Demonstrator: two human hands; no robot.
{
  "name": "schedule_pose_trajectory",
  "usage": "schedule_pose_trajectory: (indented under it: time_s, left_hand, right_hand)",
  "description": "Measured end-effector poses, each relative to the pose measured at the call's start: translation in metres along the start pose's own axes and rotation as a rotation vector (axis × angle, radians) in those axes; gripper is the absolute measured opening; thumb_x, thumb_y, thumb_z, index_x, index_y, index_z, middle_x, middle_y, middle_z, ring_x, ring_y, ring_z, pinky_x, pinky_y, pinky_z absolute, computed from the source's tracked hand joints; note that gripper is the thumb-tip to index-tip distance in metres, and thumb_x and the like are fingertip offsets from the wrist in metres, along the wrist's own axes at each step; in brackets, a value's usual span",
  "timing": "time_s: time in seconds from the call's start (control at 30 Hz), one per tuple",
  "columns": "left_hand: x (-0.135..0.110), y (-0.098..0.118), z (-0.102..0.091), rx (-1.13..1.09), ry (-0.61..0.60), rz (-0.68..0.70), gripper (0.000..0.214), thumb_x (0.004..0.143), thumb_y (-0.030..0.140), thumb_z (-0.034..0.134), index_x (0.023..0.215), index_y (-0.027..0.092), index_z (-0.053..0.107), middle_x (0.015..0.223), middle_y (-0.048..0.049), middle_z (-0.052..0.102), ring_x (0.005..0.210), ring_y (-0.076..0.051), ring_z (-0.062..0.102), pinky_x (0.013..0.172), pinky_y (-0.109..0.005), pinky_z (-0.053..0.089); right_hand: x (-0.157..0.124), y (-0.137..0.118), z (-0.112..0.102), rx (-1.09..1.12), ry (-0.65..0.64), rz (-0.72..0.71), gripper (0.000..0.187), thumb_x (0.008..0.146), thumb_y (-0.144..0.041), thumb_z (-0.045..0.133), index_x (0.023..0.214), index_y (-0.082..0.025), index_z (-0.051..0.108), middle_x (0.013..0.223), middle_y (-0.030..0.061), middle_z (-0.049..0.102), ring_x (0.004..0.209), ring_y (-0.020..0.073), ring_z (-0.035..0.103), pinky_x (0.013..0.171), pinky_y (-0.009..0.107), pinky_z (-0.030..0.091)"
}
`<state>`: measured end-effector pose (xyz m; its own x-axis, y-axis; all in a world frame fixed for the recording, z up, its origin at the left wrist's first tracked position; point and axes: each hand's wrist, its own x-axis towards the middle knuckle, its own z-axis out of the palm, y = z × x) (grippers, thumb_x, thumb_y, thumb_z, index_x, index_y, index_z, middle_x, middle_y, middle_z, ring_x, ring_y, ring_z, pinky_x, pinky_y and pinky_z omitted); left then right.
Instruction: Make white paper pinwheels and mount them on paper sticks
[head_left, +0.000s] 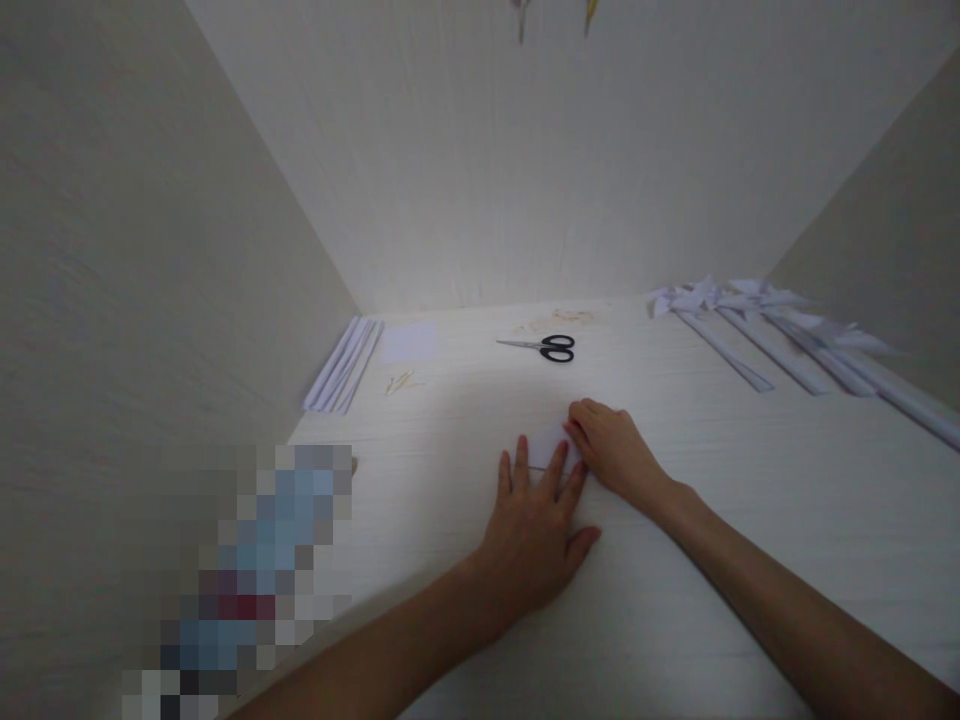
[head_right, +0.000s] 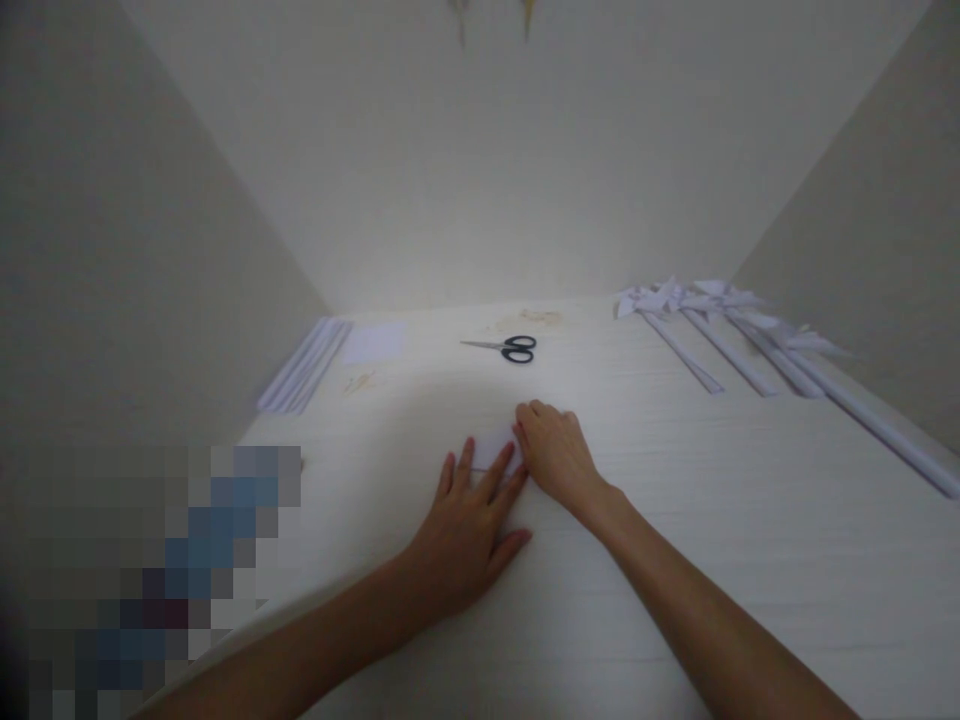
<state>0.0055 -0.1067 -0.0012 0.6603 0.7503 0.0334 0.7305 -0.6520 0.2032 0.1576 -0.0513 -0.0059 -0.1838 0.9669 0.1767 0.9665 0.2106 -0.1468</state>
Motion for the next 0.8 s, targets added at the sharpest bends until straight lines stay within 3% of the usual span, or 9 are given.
schedule_pose_trajectory:
  time_s: [0.1, 0.3, 0.37, 0.57, 0.67, 0.8]
  left_hand:
    - [0.004, -0.006, -0.002, 0.027, -0.007, 0.001, 0.062, 0.081, 0.054, 0.021, 0.134, 0.023, 0.018, 0.143, -0.0063, 0.014, 0.126, -0.041, 0.004, 0.097, -0.058, 0.017]
    - [0.031, -0.027, -0.006, 0.113, 0.040, -0.104, 0.060, 0.081, 0.052, 0.025, 0.131, 0.018, 0.027, 0.140, -0.0118, 0.020, 0.125, -0.041, 0.010, 0.095, -0.058, 0.018]
    - [0.036, -0.030, -0.006, 0.110, 0.057, -0.111, 0.061, 0.081, 0.051, 0.026, 0.131, 0.016, 0.028, 0.140, -0.0129, 0.021, 0.124, -0.042, 0.012, 0.095, -0.059, 0.019]
    - [0.037, -0.034, -0.004, 0.119, 0.061, -0.121, 0.058, 0.082, 0.037, 0.031, 0.129, 0.004, 0.028, 0.139, -0.0185, 0.021, 0.126, -0.037, 0.014, 0.099, -0.051, 0.020]
    - [0.034, -0.042, -0.006, 0.127, 0.035, -0.092, 0.061, 0.083, 0.038, 0.031, 0.127, -0.004, 0.027, 0.136, -0.0245, 0.021, 0.127, -0.032, 0.016, 0.101, -0.043, 0.022]
    - [0.024, -0.053, -0.011, 0.142, 0.049, -0.087, 0.064, 0.084, 0.043, 0.026, 0.126, -0.004, 0.028, 0.135, -0.0241, 0.025, 0.126, -0.027, 0.020, 0.101, -0.039, 0.025]
  right_hand:
    - [-0.001, 0.004, -0.001, 0.054, 0.057, 0.013, 0.016, 0.084, -0.021, 0.036, 0.076, -0.017, 0.049, 0.076, 0.0046, 0.056, 0.071, 0.0177, 0.052, 0.061, 0.027, 0.033]
    - [-0.011, 0.002, -0.003, 0.256, 0.387, -0.031, 0.022, 0.085, -0.027, 0.035, 0.091, -0.014, 0.051, 0.090, 0.0099, 0.059, 0.085, 0.0204, 0.053, 0.074, 0.033, 0.039]
    - [-0.013, -0.005, -0.002, 0.285, 0.366, -0.104, 0.026, 0.086, -0.027, 0.033, 0.100, -0.013, 0.050, 0.097, 0.0110, 0.060, 0.091, 0.0204, 0.053, 0.081, 0.035, 0.039]
    - [-0.016, -0.020, 0.002, 0.221, 0.104, -0.261, 0.031, 0.086, -0.026, 0.033, 0.113, -0.015, 0.043, 0.111, 0.0096, 0.058, 0.104, 0.0176, 0.052, 0.100, 0.042, 0.025]
    - [-0.018, -0.020, 0.002, 0.161, 0.068, -0.263, 0.033, 0.086, -0.028, 0.035, 0.114, -0.013, 0.045, 0.113, 0.0112, 0.057, 0.105, 0.0185, 0.052, 0.101, 0.044, 0.024]
    - [-0.020, -0.020, 0.000, 0.112, 0.059, -0.278, 0.034, 0.087, -0.030, 0.035, 0.111, -0.010, 0.047, 0.116, 0.0127, 0.056, 0.108, 0.0200, 0.050, 0.100, 0.047, 0.023]
